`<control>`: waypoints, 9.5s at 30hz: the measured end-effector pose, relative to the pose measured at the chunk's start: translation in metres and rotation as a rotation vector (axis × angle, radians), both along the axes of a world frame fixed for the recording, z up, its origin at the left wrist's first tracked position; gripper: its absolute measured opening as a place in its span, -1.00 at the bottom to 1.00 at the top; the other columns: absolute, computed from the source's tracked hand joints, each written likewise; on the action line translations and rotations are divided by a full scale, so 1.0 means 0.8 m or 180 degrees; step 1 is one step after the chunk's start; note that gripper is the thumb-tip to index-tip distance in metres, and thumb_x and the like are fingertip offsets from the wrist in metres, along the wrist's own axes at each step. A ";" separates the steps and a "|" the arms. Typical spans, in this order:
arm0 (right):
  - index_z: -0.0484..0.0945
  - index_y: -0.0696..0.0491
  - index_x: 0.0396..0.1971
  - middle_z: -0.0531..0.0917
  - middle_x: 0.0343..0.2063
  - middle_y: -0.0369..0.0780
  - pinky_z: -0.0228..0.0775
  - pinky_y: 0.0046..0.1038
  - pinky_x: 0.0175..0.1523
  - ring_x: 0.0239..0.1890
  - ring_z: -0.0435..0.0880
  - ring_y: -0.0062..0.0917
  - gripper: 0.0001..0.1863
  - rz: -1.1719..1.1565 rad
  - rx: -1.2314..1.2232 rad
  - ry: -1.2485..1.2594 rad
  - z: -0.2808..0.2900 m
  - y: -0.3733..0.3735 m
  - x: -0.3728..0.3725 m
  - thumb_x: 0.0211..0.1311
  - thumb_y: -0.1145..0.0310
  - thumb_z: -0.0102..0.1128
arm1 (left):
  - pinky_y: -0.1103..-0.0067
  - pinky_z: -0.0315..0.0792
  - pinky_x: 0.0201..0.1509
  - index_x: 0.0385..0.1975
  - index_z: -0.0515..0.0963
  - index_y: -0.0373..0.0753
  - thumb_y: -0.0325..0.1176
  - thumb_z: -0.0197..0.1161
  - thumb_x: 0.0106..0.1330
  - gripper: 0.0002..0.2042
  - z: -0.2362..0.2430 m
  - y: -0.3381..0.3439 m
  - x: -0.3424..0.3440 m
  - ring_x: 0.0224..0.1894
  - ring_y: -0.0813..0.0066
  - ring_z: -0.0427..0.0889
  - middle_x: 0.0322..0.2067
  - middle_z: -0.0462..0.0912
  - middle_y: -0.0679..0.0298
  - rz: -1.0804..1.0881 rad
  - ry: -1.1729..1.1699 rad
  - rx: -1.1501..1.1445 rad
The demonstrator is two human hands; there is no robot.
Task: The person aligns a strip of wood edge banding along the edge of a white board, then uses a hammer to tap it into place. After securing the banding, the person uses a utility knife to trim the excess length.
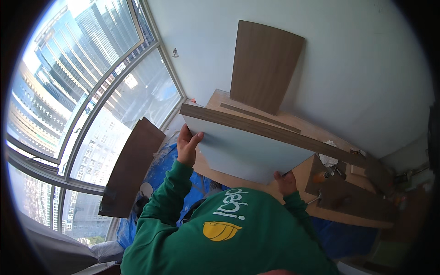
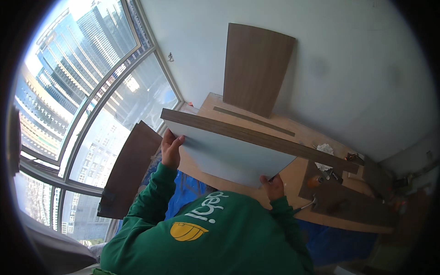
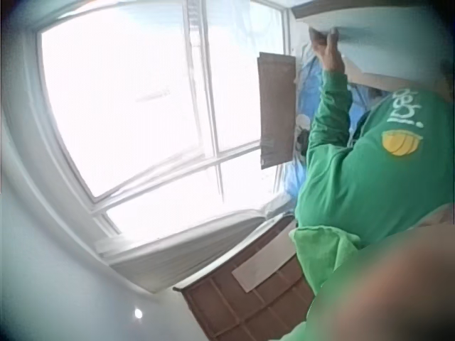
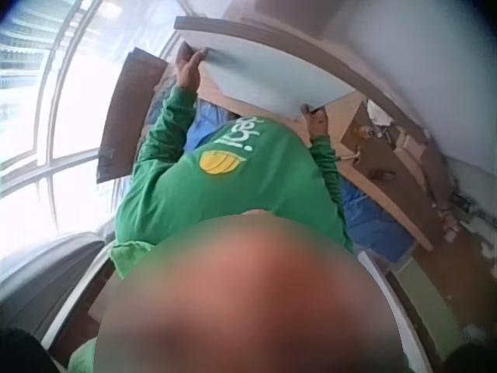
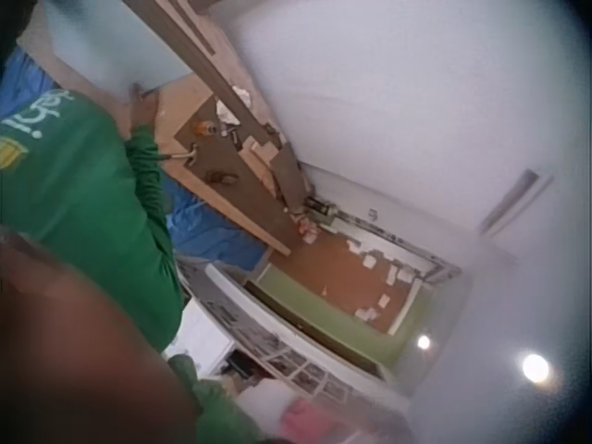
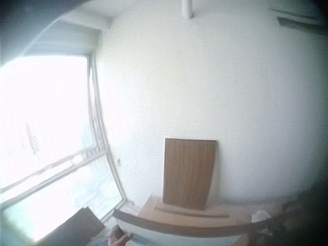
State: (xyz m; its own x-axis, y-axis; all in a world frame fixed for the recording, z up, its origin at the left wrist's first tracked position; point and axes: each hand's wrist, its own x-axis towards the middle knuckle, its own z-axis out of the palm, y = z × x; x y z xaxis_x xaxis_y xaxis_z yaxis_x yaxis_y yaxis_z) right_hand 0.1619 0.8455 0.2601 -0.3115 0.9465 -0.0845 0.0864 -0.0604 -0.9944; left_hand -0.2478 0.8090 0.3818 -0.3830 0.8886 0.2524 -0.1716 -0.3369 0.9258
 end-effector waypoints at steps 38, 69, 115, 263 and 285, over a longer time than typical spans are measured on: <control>0.59 0.22 -0.12 0.68 -0.25 -0.19 0.57 -0.40 -0.03 -0.17 0.69 -0.49 -0.66 0.0473 -0.0161 0.2043 0.289 0.019 -0.002 0.38 0.21 0.15 | 0.53 0.64 -0.02 0.22 0.44 -0.48 -0.38 0.08 0.52 -0.62 0.208 -0.012 -0.056 -0.13 0.33 0.75 -0.07 0.70 0.03 -0.1377 0.0671 -0.1911; 0.53 0.02 -0.21 0.60 -0.50 -0.16 0.54 -0.16 -0.29 -0.50 0.59 -0.32 -0.59 -0.0278 -0.3222 0.1992 0.127 -0.038 -0.068 0.36 -0.07 0.15 | 0.11 0.50 0.31 0.24 0.43 -0.61 0.00 -0.23 0.57 -0.33 0.058 -0.038 -0.125 0.04 -0.07 0.68 0.10 0.65 -0.19 -0.1069 -0.0941 -0.3650; 0.66 0.15 0.15 0.68 -0.27 -0.37 0.47 -0.60 0.02 -0.17 0.57 -0.74 -0.69 -0.0360 0.1089 0.0850 0.284 0.028 -0.046 0.52 0.43 0.14 | 0.29 0.56 -0.17 0.39 0.43 -0.09 -0.18 0.24 0.46 -0.49 0.223 0.036 0.089 -0.30 0.14 0.69 -0.27 0.67 0.20 -0.0623 0.5581 0.0793; 0.56 0.18 -0.06 0.69 -0.32 -0.07 0.50 -0.20 -0.08 -0.26 0.65 -0.29 -0.40 -0.2180 -0.1567 -0.1040 -0.270 -0.216 0.091 0.00 0.11 0.58 | 0.38 0.54 -0.29 -0.26 0.58 -0.29 -0.29 0.52 0.19 -0.72 0.258 0.074 0.131 -0.42 0.13 0.69 -0.45 0.63 0.09 -0.1557 0.5759 -0.0743; 0.59 0.16 -0.23 0.64 -0.39 -0.06 0.47 -0.19 -0.13 -0.33 0.60 -0.28 -0.51 -0.2999 -0.2247 -0.0976 -0.217 -0.254 -0.050 0.12 0.04 0.51 | 0.12 0.10 0.55 0.23 0.33 -0.31 -0.35 0.40 -0.20 -0.19 0.174 0.254 0.208 0.42 -0.09 0.35 0.16 0.48 -0.08 -0.6120 0.2092 -0.0093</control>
State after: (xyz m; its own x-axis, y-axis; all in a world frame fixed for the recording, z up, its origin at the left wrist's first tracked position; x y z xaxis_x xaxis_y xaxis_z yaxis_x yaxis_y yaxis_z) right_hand 0.1216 0.6421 0.0863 0.5966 0.5072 -0.6219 -0.0575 -0.7460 -0.6635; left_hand -0.0811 1.0121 0.5209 0.9953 -0.0424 -0.0868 0.0795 -0.1520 0.9852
